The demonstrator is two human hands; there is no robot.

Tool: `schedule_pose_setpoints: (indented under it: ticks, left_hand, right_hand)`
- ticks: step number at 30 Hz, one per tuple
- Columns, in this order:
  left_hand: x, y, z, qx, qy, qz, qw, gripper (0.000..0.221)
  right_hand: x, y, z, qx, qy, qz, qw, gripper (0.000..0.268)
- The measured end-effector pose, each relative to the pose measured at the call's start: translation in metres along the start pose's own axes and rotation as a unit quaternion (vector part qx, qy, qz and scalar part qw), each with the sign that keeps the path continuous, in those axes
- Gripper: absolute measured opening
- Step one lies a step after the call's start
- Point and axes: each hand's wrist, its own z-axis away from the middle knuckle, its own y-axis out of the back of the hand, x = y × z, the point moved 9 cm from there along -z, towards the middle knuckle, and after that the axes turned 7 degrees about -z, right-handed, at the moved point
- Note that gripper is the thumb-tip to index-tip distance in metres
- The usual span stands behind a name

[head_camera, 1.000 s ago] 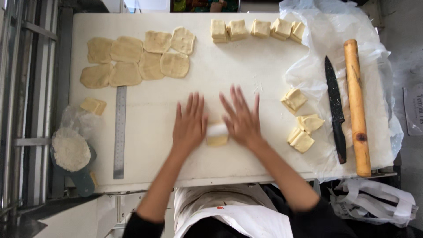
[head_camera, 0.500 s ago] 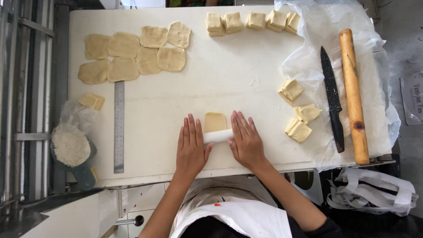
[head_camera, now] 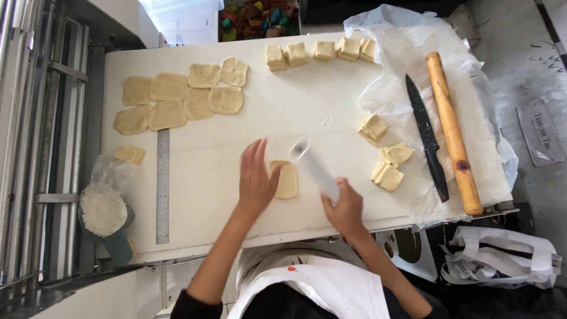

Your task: The person prepares pieces of dough by rolling them into flat circles with a small plastic pipe, then folding the circles into squares and setting them aside.

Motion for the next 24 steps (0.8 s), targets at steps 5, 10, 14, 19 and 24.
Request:
schedule_pose_setpoints:
  ticks: [5, 10, 14, 19, 24]
  left_hand:
    - [-0.019, -0.071, -0.017, -0.326, 0.024, -0.007, 0.945, 0.039]
    - [-0.014, -0.068, -0.032, -0.375, -0.004, 0.006, 0.927, 0.023]
    - [0.03, -0.034, -0.048, -0.38, -0.019, 0.089, 0.92, 0.03]
    - [0.058, 0.019, -0.045, -0.288, 0.077, 0.141, 0.944, 0.029]
    - [0.011, 0.042, -0.006, -0.123, 0.216, 0.015, 0.969, 0.036]
  right_hand:
    - [0.017, 0.038, -0.006, 0.075, -0.065, -0.068, 0.993, 0.02]
    - [0.032, 0.049, 0.003, 0.106, -0.112, -0.108, 0.982, 0.021]
    - [0.035, 0.052, 0.004, 0.117, -0.101, -0.107, 0.982, 0.023]
    - [0.047, 0.051, 0.001, 0.093, -0.137, -0.084, 0.983, 0.03]
    - [0.008, 0.048, -0.021, 0.022, 0.005, -0.014, 1.0, 0.036]
